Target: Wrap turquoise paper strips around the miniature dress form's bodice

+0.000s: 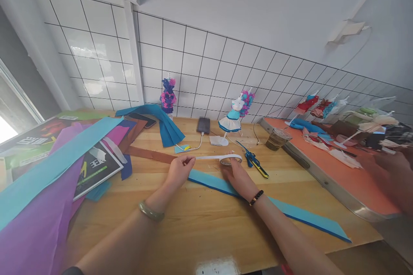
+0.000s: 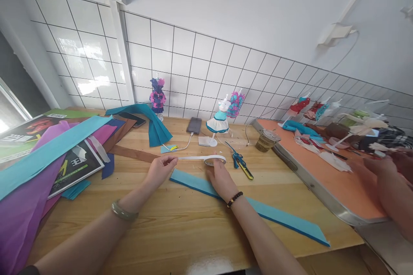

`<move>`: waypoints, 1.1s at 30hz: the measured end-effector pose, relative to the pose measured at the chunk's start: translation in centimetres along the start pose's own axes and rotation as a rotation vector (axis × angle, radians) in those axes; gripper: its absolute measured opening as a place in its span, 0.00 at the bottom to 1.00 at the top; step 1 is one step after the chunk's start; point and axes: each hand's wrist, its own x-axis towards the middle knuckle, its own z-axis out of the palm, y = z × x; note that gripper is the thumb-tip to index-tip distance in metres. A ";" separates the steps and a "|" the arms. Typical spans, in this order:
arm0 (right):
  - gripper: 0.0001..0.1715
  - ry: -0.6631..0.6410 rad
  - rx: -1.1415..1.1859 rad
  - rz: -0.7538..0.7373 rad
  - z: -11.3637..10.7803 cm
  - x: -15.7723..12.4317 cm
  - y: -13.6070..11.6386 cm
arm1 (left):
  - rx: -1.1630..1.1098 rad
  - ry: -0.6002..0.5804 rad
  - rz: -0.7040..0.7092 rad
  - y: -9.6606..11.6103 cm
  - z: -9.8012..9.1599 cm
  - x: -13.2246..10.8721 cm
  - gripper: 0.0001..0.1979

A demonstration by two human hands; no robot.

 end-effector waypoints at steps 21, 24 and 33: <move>0.10 -0.235 -0.300 -0.014 -3.1 1.9 -1.0 | -0.149 0.047 -0.056 0.1 -0.2 0.2 0.17; 0.08 -0.237 -0.285 -0.038 -3.1 2.2 -0.9 | -0.164 0.051 -0.055 -0.2 -0.2 0.3 0.17; 0.10 -0.186 -0.117 -0.081 -3.2 1.8 -0.1 | -0.176 0.084 -0.041 0.9 -0.4 -0.1 0.26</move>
